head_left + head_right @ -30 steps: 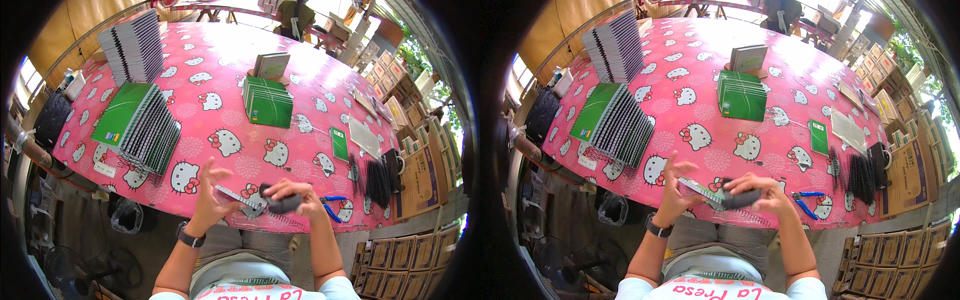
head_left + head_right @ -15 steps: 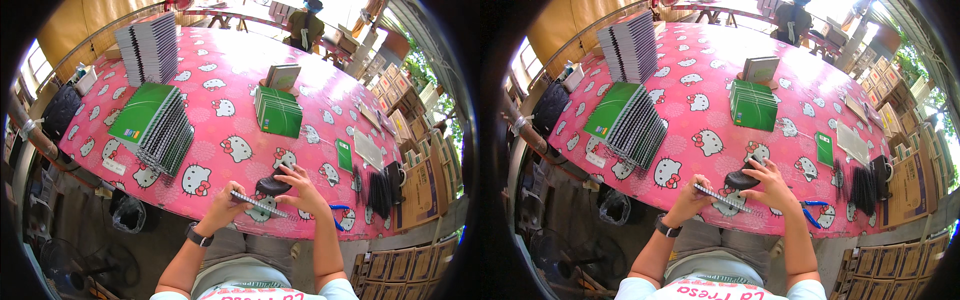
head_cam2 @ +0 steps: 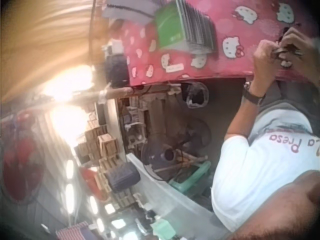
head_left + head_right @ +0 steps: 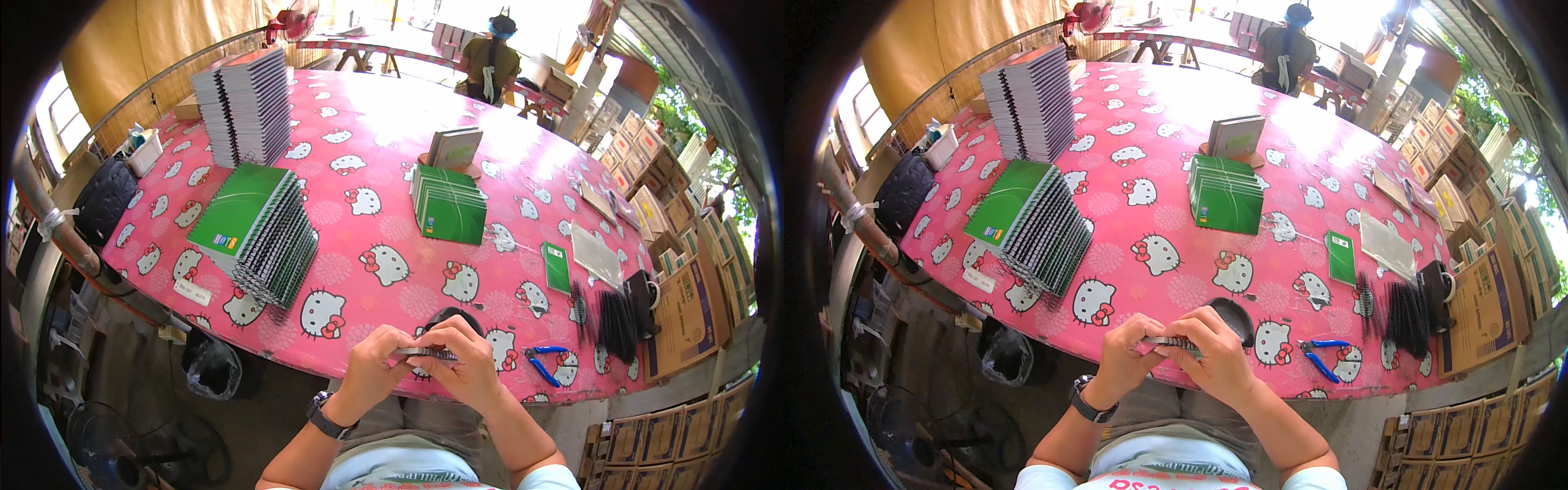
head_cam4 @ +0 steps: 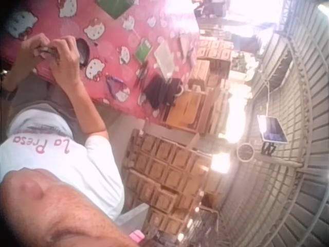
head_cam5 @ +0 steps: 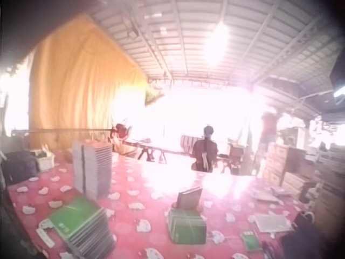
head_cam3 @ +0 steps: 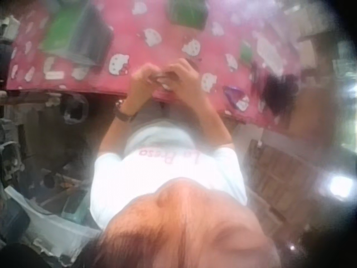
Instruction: The person assembles notebooks by threading black plastic spiral spines through the pre-punched holes of green notebook covers and internal paper stacks, then stacking the finished notebooks onto a pile.
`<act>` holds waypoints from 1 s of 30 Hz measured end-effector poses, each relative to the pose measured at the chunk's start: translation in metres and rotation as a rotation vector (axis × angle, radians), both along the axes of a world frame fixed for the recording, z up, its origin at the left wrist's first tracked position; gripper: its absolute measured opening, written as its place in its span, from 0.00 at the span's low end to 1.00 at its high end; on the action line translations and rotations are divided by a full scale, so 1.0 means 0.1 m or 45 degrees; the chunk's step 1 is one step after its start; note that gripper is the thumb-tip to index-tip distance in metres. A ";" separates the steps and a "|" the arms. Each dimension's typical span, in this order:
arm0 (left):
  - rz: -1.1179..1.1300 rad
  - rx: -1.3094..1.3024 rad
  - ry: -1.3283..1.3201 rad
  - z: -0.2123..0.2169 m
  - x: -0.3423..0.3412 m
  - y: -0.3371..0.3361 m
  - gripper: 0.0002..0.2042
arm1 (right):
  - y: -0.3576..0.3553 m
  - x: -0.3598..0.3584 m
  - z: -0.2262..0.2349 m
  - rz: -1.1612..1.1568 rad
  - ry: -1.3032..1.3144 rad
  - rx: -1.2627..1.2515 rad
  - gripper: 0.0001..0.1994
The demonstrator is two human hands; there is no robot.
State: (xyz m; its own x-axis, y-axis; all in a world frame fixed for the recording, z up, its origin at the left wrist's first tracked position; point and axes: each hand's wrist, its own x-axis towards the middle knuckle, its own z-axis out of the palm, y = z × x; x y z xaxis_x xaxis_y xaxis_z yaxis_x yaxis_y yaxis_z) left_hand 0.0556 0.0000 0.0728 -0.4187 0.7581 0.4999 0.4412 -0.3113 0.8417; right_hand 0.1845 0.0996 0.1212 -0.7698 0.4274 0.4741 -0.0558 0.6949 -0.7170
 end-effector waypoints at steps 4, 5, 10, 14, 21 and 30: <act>0.036 0.071 0.029 0.02 -0.02 -0.04 0.13 | -0.01 -0.01 0.03 0.019 -0.007 0.083 0.11; 0.050 0.076 0.034 0.02 -0.03 -0.06 0.13 | -0.01 -0.02 0.03 0.036 -0.015 0.144 0.11; 0.027 -0.091 -0.120 0.06 -0.07 -0.14 0.12 | 0.00 -0.06 0.14 0.203 -0.091 0.293 0.09; 0.050 -0.152 -0.171 0.07 -0.16 -0.18 0.14 | -0.07 -0.18 0.21 0.240 -0.142 0.391 0.09; 0.268 0.187 -0.336 0.24 -0.39 -0.36 0.17 | -0.07 -0.60 0.46 0.292 0.022 0.185 0.06; 0.741 0.353 -0.278 1.09 -1.38 -0.73 0.16 | 0.21 -2.14 0.97 0.168 0.423 -0.405 0.06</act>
